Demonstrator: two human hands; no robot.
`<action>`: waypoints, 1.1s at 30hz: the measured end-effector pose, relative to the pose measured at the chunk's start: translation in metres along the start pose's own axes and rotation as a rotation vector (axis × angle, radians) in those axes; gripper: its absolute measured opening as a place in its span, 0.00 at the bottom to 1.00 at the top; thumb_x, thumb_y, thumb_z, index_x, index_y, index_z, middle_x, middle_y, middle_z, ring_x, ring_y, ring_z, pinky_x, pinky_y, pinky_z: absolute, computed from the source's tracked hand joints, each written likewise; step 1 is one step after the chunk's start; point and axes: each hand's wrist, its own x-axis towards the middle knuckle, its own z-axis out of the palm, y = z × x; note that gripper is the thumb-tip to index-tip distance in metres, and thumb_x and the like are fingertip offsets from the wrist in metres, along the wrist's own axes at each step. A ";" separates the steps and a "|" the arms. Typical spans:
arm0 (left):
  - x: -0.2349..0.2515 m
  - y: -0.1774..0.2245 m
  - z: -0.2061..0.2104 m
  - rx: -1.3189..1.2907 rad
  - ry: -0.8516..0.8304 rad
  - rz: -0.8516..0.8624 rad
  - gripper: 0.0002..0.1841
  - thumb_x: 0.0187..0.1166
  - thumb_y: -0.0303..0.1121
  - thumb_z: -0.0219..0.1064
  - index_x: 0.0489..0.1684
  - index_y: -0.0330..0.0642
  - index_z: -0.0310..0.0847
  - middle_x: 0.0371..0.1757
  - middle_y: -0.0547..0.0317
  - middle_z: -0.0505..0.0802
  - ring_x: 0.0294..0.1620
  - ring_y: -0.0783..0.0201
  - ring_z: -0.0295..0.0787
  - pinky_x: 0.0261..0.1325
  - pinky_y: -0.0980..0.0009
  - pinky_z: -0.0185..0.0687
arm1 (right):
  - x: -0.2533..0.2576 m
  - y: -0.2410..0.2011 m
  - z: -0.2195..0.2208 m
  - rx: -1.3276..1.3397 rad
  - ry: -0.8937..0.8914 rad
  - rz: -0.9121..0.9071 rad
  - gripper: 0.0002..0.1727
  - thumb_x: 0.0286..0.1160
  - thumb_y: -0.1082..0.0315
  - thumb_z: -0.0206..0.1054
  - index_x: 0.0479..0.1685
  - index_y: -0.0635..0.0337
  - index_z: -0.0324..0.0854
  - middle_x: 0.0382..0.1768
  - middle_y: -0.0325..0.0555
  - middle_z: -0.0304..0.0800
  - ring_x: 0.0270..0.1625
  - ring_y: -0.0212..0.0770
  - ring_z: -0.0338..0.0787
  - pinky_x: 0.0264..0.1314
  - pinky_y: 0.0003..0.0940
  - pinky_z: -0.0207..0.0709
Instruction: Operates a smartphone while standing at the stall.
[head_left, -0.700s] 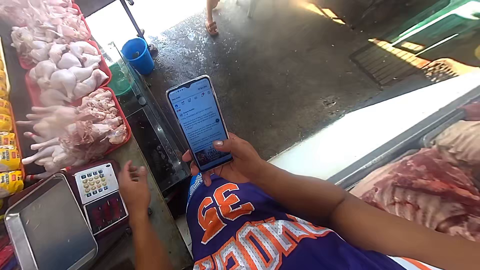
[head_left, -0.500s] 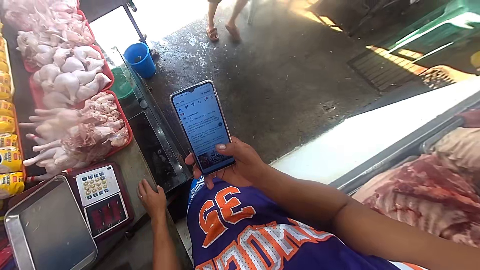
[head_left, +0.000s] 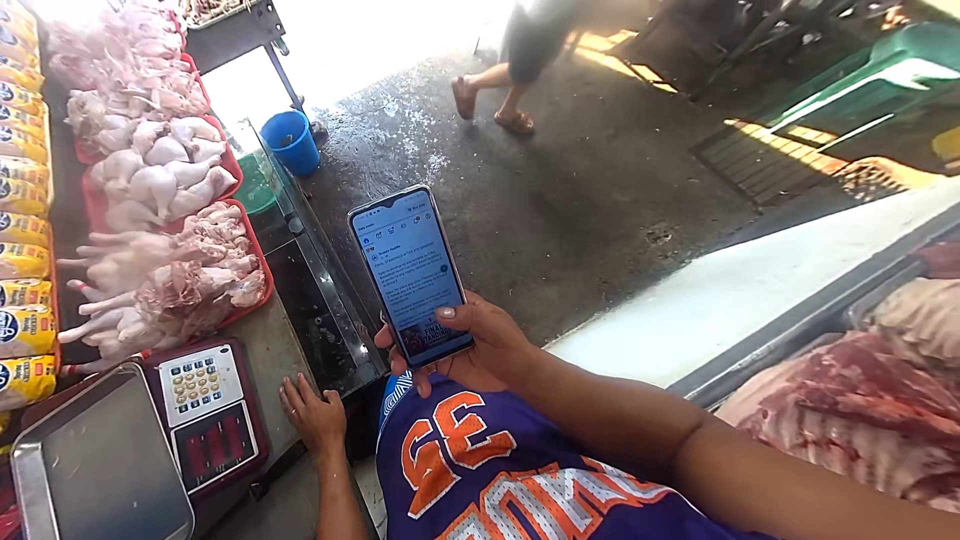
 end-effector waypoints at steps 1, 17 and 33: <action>0.000 0.000 0.000 -0.006 0.002 -0.004 0.34 0.75 0.38 0.61 0.85 0.36 0.68 0.92 0.36 0.63 0.94 0.38 0.52 0.93 0.47 0.48 | 0.000 0.000 0.000 -0.002 -0.003 0.003 0.22 0.85 0.56 0.59 0.70 0.59 0.72 0.64 0.68 0.86 0.52 0.59 0.94 0.46 0.48 0.90; 0.001 0.003 -0.001 0.012 0.033 -0.039 0.33 0.73 0.39 0.62 0.82 0.39 0.73 0.90 0.40 0.67 0.92 0.40 0.57 0.92 0.46 0.47 | 0.006 0.002 0.005 0.005 0.025 0.009 0.24 0.86 0.53 0.58 0.71 0.59 0.69 0.63 0.68 0.86 0.51 0.59 0.94 0.45 0.48 0.90; 0.001 0.005 -0.002 0.038 0.041 -0.040 0.33 0.72 0.40 0.63 0.82 0.40 0.72 0.90 0.41 0.67 0.92 0.41 0.57 0.92 0.46 0.48 | 0.007 0.004 -0.002 0.011 0.038 0.035 0.28 0.86 0.45 0.58 0.70 0.60 0.73 0.64 0.67 0.86 0.51 0.57 0.94 0.46 0.47 0.90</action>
